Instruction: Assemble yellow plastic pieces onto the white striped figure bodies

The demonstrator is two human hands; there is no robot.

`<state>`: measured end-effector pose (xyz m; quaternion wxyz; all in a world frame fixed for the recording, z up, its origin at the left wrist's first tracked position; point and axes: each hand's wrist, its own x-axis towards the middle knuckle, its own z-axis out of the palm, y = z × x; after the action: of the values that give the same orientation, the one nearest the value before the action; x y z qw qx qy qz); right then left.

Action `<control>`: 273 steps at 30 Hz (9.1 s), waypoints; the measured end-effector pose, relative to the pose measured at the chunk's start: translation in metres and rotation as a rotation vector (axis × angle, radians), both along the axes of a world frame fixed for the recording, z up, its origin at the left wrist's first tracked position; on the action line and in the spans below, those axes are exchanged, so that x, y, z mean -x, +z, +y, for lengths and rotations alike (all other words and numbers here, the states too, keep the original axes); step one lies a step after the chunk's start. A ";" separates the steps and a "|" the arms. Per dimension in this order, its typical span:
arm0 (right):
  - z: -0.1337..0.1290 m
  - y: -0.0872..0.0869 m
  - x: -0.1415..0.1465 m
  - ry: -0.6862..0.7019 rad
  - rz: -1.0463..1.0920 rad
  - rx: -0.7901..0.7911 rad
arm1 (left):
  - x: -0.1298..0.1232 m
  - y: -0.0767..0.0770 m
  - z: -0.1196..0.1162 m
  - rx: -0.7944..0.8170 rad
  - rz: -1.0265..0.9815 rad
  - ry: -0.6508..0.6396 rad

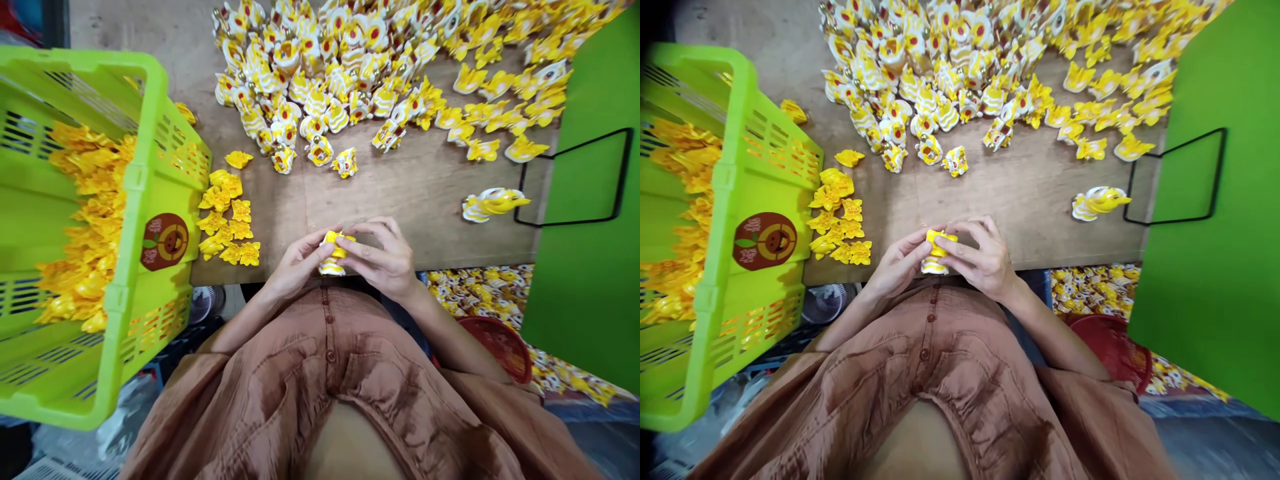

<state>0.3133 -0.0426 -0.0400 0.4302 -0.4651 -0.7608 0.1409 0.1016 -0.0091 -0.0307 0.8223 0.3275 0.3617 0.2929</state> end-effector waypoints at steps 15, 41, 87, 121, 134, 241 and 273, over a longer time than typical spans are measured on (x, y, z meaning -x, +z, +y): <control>-0.010 0.016 0.009 -0.104 0.078 -0.072 | 0.005 0.006 -0.010 -0.223 -0.021 0.041; -0.014 0.011 0.023 -0.184 0.094 -0.174 | 0.005 0.011 -0.012 -0.417 0.090 0.060; -0.021 0.001 -0.101 -0.735 -0.338 -0.289 | -0.272 -0.017 0.165 -1.178 0.429 -0.376; 0.057 -0.014 0.010 -0.093 0.829 0.383 | -0.021 -0.005 0.104 -1.152 0.295 0.252; 0.000 0.007 -0.016 0.031 1.354 0.722 | 0.011 -0.027 0.065 -1.241 0.847 -0.236; 0.077 -0.022 -0.009 0.383 -0.563 0.147 | 0.056 -0.018 0.026 0.149 0.035 0.188; 0.008 0.027 0.044 -0.062 -0.303 -0.125 | 0.007 0.008 -0.002 -0.234 0.164 0.211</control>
<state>0.2694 -0.0349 -0.0129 0.3427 -0.4766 -0.8095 0.0081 0.0946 -0.0110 -0.0229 0.7109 0.4039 0.4234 0.3901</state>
